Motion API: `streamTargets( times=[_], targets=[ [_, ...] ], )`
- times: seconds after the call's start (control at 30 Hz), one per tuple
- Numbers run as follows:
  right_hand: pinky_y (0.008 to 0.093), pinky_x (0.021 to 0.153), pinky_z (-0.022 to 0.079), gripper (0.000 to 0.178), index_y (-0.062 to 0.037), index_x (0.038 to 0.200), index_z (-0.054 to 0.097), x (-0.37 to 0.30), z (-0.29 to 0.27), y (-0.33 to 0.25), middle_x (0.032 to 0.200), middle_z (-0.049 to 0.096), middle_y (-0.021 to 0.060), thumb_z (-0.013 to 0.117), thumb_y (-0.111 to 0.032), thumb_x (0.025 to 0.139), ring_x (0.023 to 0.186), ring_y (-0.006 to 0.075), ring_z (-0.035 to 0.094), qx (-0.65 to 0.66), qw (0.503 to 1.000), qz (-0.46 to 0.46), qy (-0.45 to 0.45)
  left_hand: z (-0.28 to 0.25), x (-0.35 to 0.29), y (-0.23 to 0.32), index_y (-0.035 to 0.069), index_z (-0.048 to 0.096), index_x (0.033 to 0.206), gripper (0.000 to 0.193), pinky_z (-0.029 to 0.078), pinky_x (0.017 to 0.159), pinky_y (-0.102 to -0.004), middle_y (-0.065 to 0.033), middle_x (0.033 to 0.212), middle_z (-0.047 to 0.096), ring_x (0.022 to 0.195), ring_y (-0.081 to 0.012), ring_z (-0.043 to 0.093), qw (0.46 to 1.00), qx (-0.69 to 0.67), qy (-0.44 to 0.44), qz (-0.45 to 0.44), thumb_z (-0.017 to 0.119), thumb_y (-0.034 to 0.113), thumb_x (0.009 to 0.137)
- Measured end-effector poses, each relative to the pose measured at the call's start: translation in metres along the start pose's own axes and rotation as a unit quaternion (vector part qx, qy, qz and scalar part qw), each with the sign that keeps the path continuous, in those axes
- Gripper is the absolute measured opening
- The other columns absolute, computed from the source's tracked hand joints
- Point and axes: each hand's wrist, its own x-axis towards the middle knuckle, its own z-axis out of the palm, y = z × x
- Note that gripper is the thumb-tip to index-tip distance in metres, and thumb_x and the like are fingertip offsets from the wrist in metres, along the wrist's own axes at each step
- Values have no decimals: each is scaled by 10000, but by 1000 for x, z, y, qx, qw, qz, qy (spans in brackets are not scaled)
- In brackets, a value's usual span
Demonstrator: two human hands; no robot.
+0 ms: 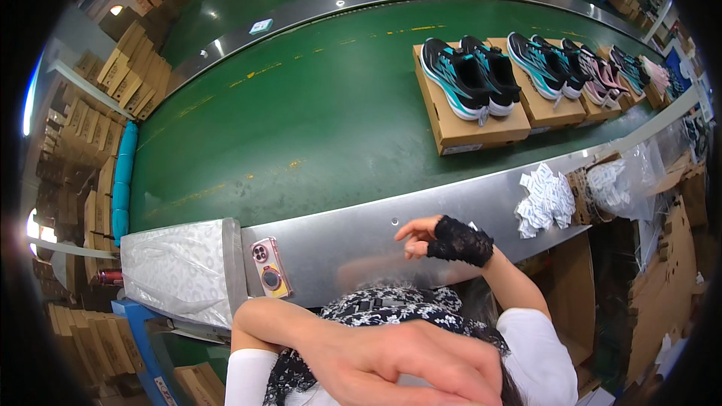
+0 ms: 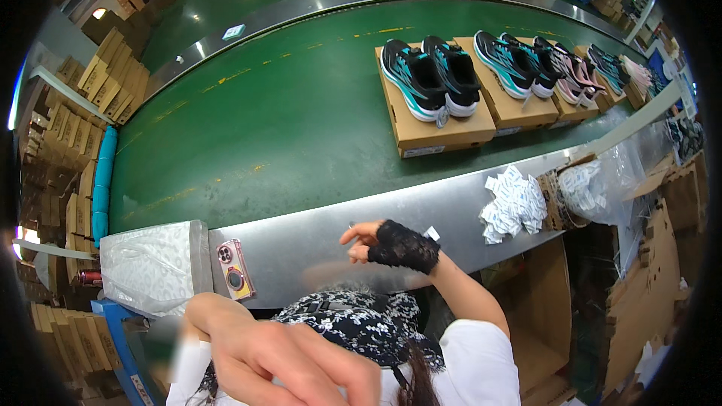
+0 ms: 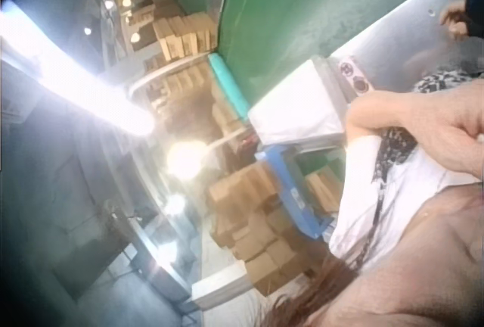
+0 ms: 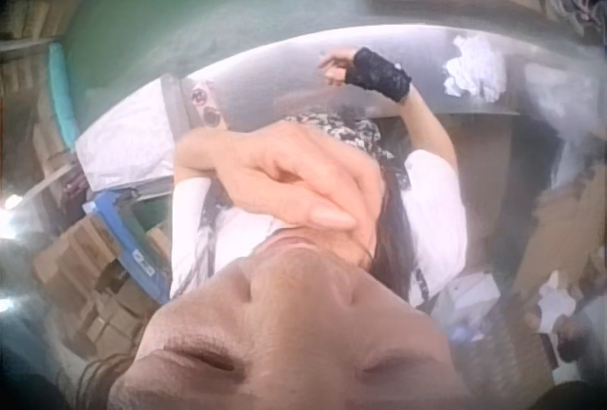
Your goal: The person places pairs of shoes into boxes, wraps them in paper, and closes the boxes before setting them on a conveyor belt.
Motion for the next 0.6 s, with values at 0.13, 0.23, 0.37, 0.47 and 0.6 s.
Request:
streamTargets(
  times=[0.13, 0.23, 0.37, 0.47, 0.6],
  targets=[
    [251, 715, 459, 281, 0, 1079, 514, -18, -18, 16, 837, 606, 79, 514, -130, 829, 777, 123, 570, 28, 998, 15, 63, -3, 9, -9, -63, 587, 990, 197, 427, 738, -296, -175, 957, 555, 868, -240, 550, 997, -80, -2, 1, 495, 41, 850],
    [248, 714, 464, 275, 18, 1080, 507, -20, -38, 17, 834, 603, 81, 519, -57, 817, 760, 122, 568, 17, 995, -3, 94, -6, 7, -6, -75, 598, 962, 184, 422, 714, -297, -161, 916, 557, 817, -218, 544, 996, -91, 25, 3, 522, 30, 832],
    [248, 676, 468, 220, -3, 1020, 531, -8, -103, 17, 793, 597, 78, 530, -46, 804, 712, 114, 561, -115, 958, -122, 231, -16, 8, -7, -64, 583, 824, 114, 410, 672, -310, -147, 853, 539, 759, -209, 522, 999, -33, 29, 20, 561, 46, 808],
    [302, 668, 461, 186, -43, 899, 575, -2, -159, -2, 788, 586, 73, 588, -45, 713, 737, 204, 576, -330, 819, -154, 444, -20, 17, -9, -43, 536, 757, 119, 402, 642, -321, -137, 800, 518, 711, -219, 505, 998, -4, 38, 55, 553, 60, 814],
    [404, 806, 362, 253, -86, 837, 576, 36, -204, -32, 945, 526, 75, 669, -222, 644, 944, 252, 477, -594, 520, -165, 592, -19, 6, 5, -17, 500, 745, 163, 401, 626, -338, -135, 780, 496, 693, -245, 491, 989, 2, 108, 106, 516, 117, 835]
  ],
)
